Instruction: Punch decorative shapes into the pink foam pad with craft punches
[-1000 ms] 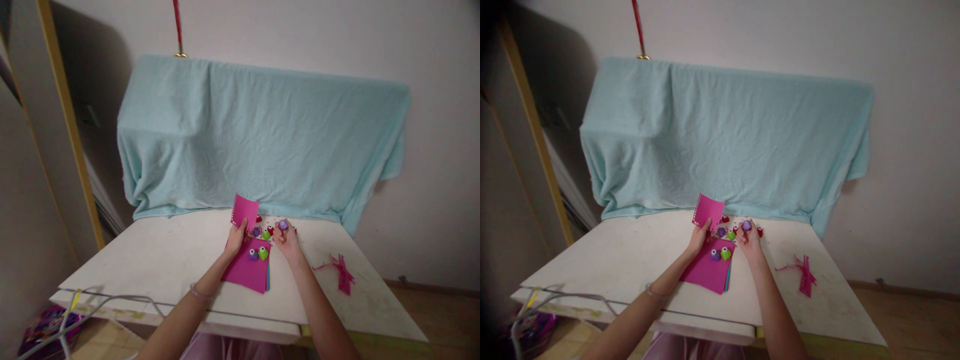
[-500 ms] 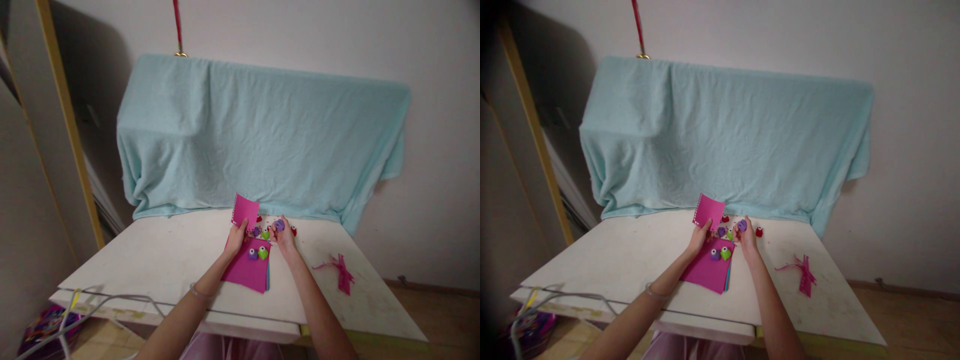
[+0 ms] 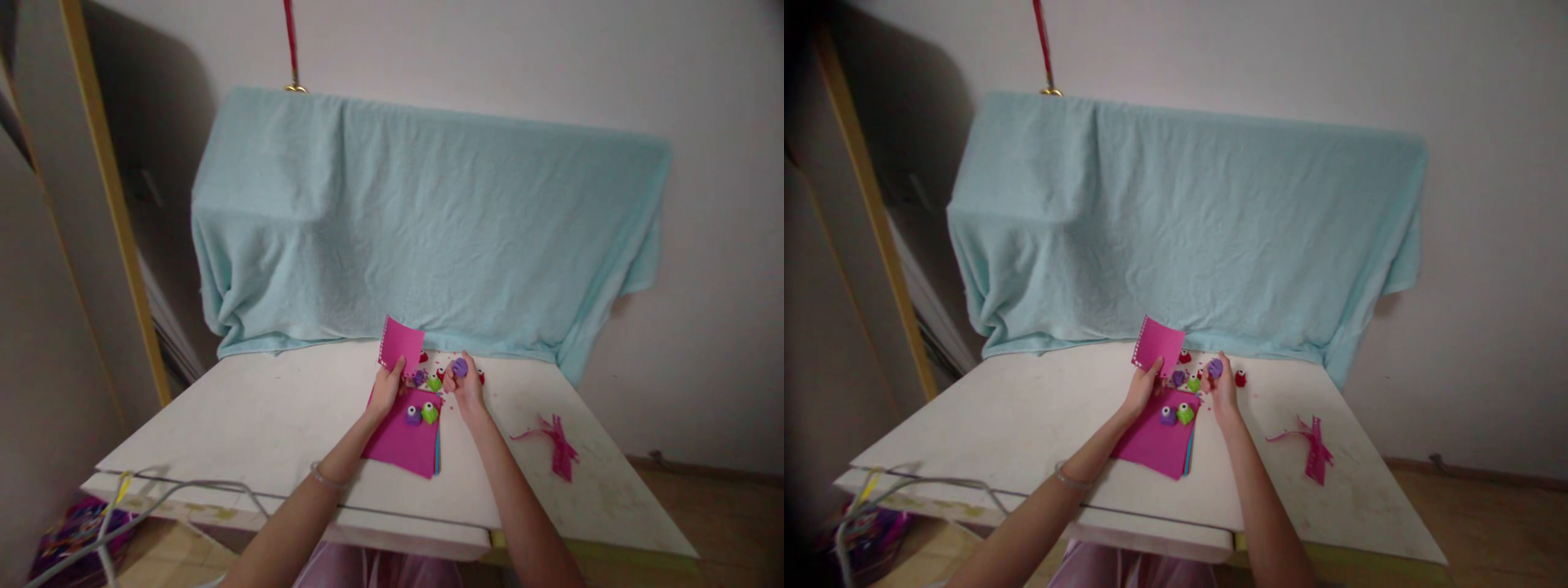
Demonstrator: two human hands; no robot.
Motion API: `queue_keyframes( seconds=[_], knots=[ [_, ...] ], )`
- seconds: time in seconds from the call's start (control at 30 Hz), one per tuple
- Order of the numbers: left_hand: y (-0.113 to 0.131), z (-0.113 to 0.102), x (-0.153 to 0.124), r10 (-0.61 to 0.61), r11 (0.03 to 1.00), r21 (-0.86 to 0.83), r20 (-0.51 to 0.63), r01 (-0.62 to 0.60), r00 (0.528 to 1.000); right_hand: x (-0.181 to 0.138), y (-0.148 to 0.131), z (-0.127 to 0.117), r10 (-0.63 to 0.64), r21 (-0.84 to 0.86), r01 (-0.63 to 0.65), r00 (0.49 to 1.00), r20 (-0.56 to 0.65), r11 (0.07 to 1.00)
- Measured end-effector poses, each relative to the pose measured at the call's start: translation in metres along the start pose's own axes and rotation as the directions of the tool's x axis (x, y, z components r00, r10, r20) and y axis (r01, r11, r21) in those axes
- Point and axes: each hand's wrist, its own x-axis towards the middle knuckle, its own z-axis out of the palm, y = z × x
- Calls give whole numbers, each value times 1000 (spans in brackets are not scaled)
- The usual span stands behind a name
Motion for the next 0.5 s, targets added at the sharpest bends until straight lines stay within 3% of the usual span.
queue_keyframes(
  seconds=[0.13,0.3,0.5],
  knots=[
    [5,0,-2,-2,1000,-25,5,2,1000,2,5,-5,-71,-32,68,989,-129,997],
    [8,0,-4,-11,999,-43,3,12,1000,5,7,-10,-199,-28,197,967,-160,980],
    [5,-1,-3,-10,999,-40,8,10,1000,12,5,-20,-49,126,63,993,-111,990]
  ],
)
